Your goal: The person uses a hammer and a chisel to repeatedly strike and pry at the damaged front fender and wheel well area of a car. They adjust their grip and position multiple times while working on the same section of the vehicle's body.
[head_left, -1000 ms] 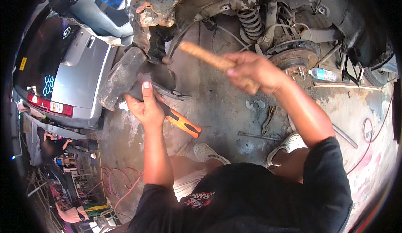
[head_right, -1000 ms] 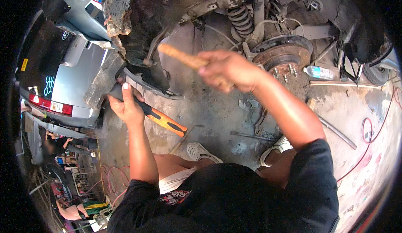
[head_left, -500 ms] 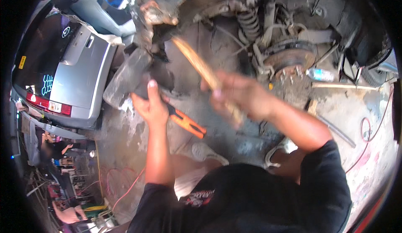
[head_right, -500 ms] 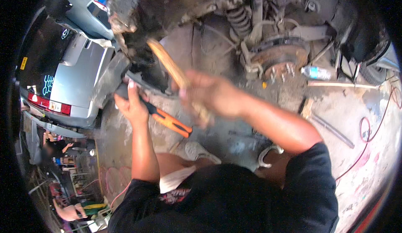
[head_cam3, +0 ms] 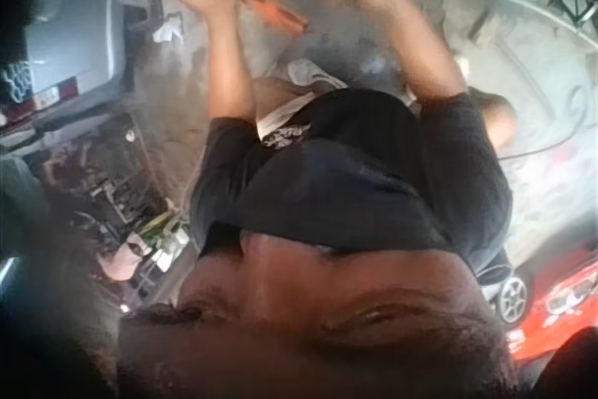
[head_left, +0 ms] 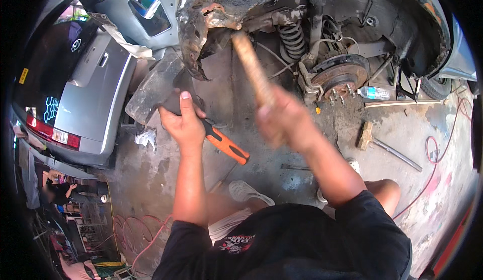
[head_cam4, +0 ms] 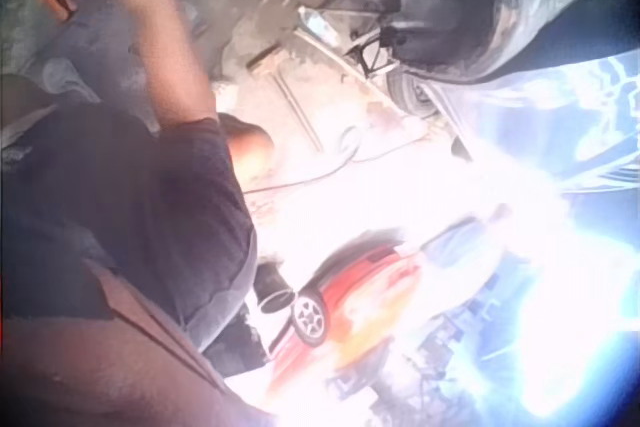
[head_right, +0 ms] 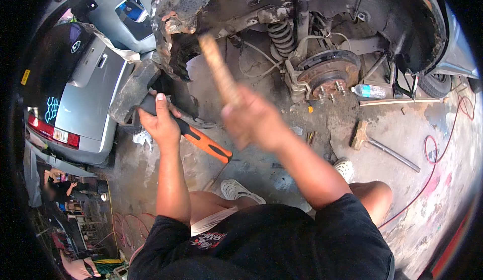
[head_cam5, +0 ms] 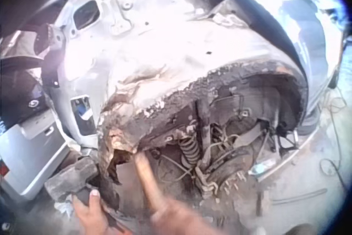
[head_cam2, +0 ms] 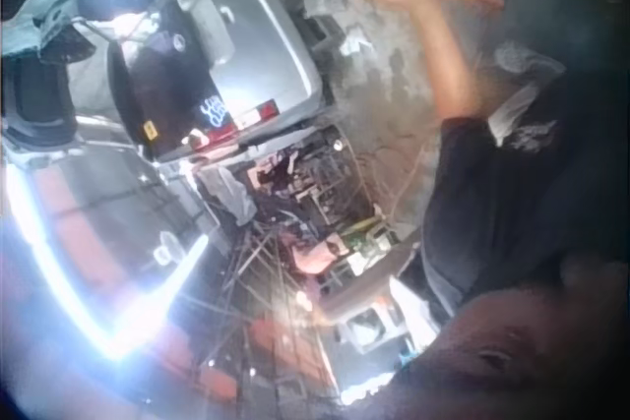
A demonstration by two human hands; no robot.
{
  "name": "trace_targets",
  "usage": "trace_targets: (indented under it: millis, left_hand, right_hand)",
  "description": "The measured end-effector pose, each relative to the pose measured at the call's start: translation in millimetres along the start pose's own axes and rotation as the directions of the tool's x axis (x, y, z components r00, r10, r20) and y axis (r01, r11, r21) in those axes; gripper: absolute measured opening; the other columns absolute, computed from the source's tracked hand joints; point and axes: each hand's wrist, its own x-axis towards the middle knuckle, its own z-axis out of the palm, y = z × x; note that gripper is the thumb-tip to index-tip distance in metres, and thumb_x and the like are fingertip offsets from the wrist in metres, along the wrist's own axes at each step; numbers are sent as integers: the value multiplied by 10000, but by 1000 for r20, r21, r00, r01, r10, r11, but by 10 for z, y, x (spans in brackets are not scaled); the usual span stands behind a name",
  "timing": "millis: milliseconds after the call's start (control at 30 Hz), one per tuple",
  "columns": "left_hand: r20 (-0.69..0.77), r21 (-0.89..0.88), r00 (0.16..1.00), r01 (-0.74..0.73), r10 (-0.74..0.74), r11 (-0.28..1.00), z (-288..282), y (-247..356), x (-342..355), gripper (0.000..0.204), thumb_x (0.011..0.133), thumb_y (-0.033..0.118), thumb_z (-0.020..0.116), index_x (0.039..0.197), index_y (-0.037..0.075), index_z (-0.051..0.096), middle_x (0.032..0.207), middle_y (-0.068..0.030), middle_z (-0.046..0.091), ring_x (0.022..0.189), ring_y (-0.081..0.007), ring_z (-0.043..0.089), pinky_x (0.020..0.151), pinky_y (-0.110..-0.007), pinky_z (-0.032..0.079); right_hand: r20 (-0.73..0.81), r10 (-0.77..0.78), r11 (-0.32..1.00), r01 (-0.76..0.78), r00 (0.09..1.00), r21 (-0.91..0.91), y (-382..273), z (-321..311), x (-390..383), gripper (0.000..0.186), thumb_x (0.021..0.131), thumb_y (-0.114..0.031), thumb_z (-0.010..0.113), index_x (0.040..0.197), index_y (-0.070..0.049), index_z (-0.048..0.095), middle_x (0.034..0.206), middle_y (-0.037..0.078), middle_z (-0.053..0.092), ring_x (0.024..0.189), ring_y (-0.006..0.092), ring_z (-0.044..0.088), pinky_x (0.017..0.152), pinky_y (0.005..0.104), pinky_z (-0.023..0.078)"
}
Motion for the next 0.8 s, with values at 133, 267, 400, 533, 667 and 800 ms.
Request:
trace_targets:
  millis: [133, 267, 400, 533, 667, 800]
  left_hand:
    - [87, 23, 994, 67, -68, 998, 67, 46, -29, 240, 1018, 127, 642, 1155, -7, 499, 780, -57, 588, 491, -110, 524, 458, -261, 458]
    - [79, 36, 993, 89, -91, 995, 66, 11, -36, 236, 1017, 123, 641, 1157, -2, 496, 817, -64, 589, 497, -113, 525, 459, -272, 467]
    - [93, 10, 991, 95, -96, 995, 6, 39, 2, 244, 1018, 125, 638, 1169, -7, 499, 817, -65, 588, 499, -115, 530, 457, -272, 466]
    - [53, 52, 998, 34, -37, 998, 142, 29, -98, 244, 1021, 118, 626, 1183, -14, 500, 832, -77, 594, 492, -118, 533, 448, -268, 460]
    - [10, 8, 1000, -6, 6, 1000, 40, -56, -38, 255, 1017, 117, 625, 1195, -15, 498, 840, -90, 603, 478, -122, 532, 441, -267, 456]
    - [97, 7, 991, 89, -89, 996, 100, 100, 14, 274, 1009, 114, 640, 1204, -13, 494, 855, -100, 600, 475, -124, 524, 443, -269, 457]
  right_hand:
    - [-401, -120, 888, 279, 908, 366, -75, -384, 164, 159, 1032, -221, 553, 1087, -73, 536, 717, 54, 550, 492, 164, 496, 415, 324, 410]
    - [-272, -53, 990, 87, 961, 112, 413, -95, 132, 160, 1040, -212, 549, 1082, -59, 557, 739, 62, 571, 526, 180, 533, 475, 342, 447]
    - [-44, 4, 984, 4, 999, 178, 32, -277, 171, 151, 1012, -188, 577, 1069, -52, 542, 616, 17, 472, 431, 133, 448, 365, 268, 330]
    - [-345, -196, 938, 278, 918, 209, 256, -265, 354, 222, 1023, -292, 558, 1053, -72, 551, 767, 41, 570, 561, 136, 544, 470, 339, 458]
    - [-90, 42, 993, -51, 995, -103, 285, -223, 236, 169, 1017, -238, 581, 1064, -78, 556, 753, 39, 584, 534, 146, 555, 459, 327, 458]
    - [-300, -81, 984, 125, 950, 130, 113, -175, 448, 191, 1046, -258, 552, 1111, -78, 566, 728, 30, 583, 529, 145, 578, 437, 294, 433]
